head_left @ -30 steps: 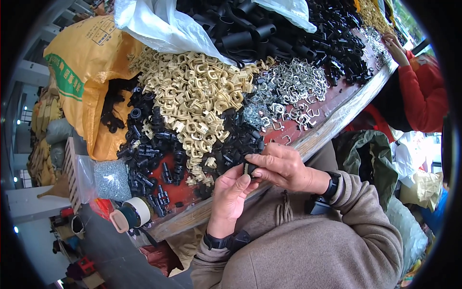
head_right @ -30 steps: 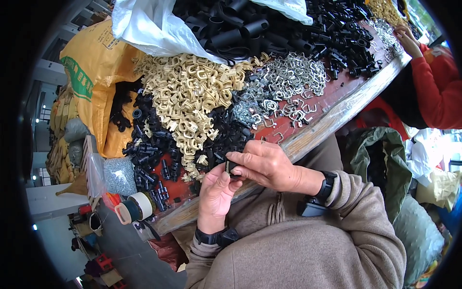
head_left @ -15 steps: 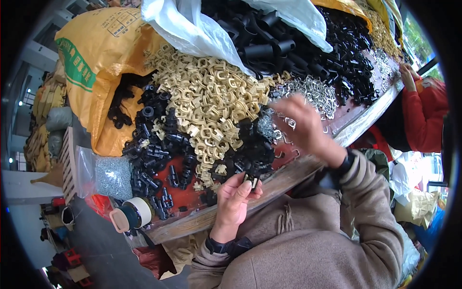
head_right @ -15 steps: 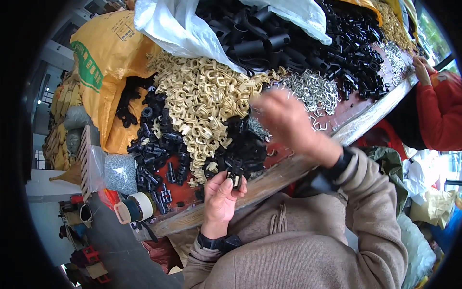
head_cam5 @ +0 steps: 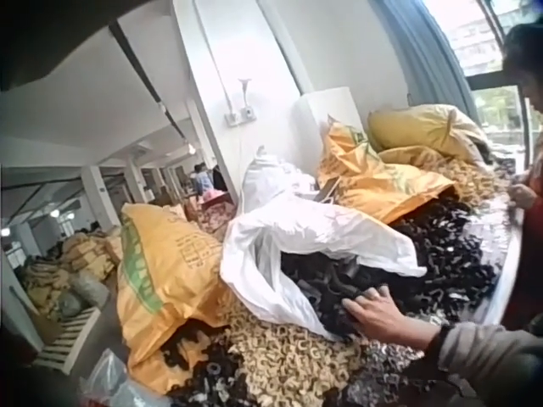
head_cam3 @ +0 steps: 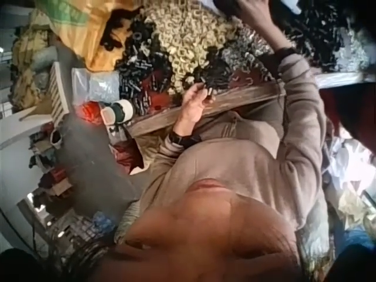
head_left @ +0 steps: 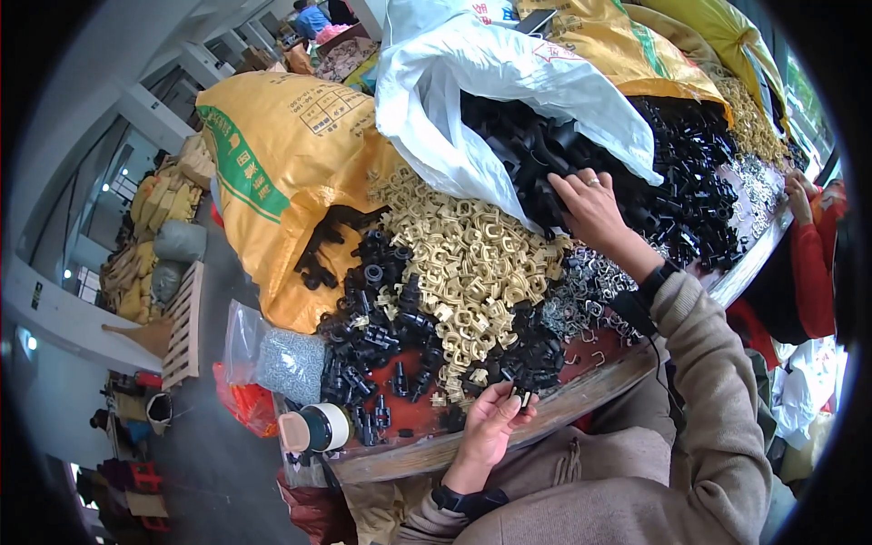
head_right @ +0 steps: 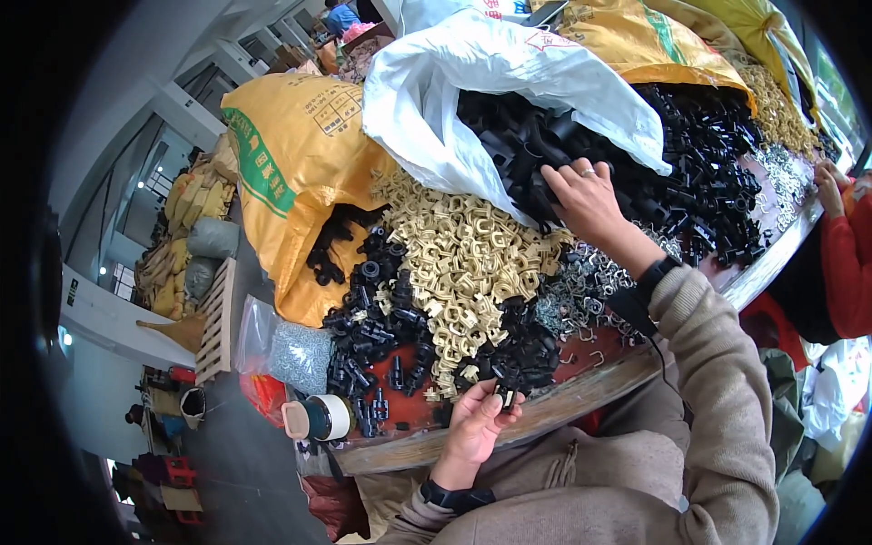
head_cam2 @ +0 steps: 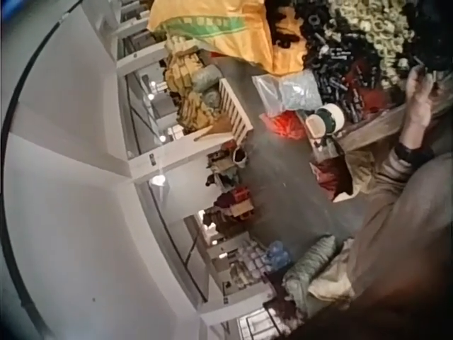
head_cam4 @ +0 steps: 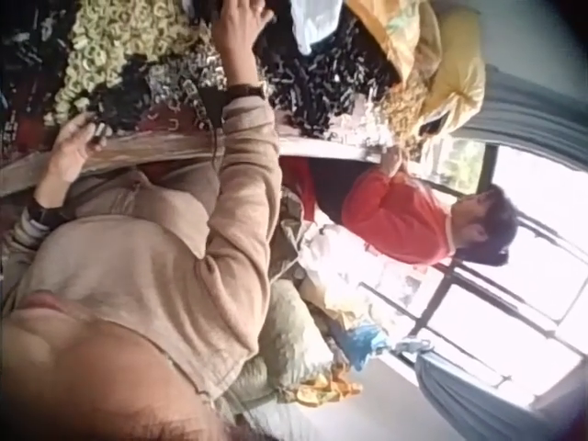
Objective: The person assembles components by hand, picking up a black plastic housing and inserting a beige plastic clip and a metal spring into it. They then place the completed assembly onto the table and repeat the process.
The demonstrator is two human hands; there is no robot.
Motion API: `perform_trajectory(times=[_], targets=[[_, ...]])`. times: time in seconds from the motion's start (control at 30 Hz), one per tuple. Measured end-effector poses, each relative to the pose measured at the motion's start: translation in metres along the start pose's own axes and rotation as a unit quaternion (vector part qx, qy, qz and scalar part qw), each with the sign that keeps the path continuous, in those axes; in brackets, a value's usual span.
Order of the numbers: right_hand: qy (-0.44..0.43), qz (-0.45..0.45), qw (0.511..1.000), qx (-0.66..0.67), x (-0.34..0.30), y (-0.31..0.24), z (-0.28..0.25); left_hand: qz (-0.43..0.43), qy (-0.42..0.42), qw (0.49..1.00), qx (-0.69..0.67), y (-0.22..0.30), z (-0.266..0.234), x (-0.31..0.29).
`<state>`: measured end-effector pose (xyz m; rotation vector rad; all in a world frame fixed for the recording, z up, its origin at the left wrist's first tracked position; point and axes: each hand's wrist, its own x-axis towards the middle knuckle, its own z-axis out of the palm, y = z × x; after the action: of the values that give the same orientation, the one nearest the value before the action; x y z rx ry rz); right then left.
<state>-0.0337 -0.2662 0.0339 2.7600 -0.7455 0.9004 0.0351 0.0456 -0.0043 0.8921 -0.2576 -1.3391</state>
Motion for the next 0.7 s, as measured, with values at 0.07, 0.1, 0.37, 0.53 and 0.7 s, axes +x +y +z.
perform_trajectory(times=[0.07,0.1,0.37,0.53,0.7], targets=[[-0.013,-0.003,0.999,0.042,-0.01,-0.005,-0.014,0.003,0.006,1.0,0.0,0.001,-0.002,0.0],[-0.029,-0.001,0.996,0.08,-0.018,-0.007,-0.023,0.008,-0.005,1.0,-0.008,0.001,-0.002,0.001],[-0.234,-0.024,0.856,0.46,-0.08,-0.064,-0.086,0.012,-0.031,0.999,-0.02,0.015,0.012,0.006],[-0.251,-0.03,0.791,0.557,-0.1,-0.086,-0.103,-0.001,-0.048,0.999,-0.004,0.013,0.013,0.003],[-0.175,-0.12,0.817,0.537,-0.12,-0.073,-0.086,-0.006,-0.038,0.999,0.032,0.005,0.015,-0.002]])
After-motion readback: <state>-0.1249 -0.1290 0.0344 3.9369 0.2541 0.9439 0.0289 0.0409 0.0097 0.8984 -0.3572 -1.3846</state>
